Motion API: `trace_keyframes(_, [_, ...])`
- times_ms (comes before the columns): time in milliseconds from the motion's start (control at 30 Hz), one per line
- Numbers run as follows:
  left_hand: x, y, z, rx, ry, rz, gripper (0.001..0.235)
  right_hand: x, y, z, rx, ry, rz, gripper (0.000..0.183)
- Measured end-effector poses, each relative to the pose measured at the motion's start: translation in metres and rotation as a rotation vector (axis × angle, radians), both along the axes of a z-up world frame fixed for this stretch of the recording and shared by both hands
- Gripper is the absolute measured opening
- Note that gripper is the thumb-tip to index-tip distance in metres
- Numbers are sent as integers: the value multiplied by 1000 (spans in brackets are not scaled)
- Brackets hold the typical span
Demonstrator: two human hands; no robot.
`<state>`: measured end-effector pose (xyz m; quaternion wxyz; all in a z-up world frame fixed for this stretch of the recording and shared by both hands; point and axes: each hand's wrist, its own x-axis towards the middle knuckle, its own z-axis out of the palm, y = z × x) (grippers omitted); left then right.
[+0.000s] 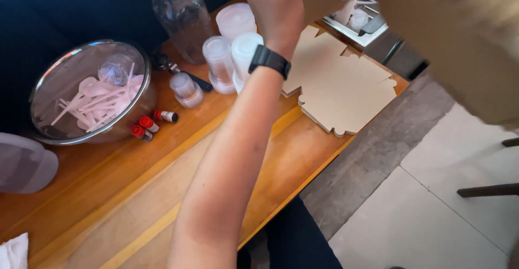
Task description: The person assembles flat cardboard takeout boxes by folding and interlocking the flaps. They complete one box and set it aside, then begin assembling a second box.
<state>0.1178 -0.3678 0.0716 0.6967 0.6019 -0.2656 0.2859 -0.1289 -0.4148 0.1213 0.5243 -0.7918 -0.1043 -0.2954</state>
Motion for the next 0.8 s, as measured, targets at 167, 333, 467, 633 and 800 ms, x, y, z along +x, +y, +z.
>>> trace_keyframes(167, [-21, 4, 23, -15, -142, 26, 16, 6, 0, -141, -627, 17, -416, 48])
trace_keyframes(333, [-52, 9, 10, -20, -326, 56, 18, 37, 20, -175, -1234, 61, -838, 33])
trace_keyframes(467, [-92, 15, -59, 307, -432, -210, 38, 34, 20, -178, -852, 217, -712, 30])
trace_keyframes(633, [-134, 30, -112, 515, -832, -211, 14, 8, 15, -218, -655, 213, -430, 26])
trace_keyframes(800, [-140, 35, -139, 593, -874, -78, 4, -1, 27, -224, -803, -268, -653, 12])
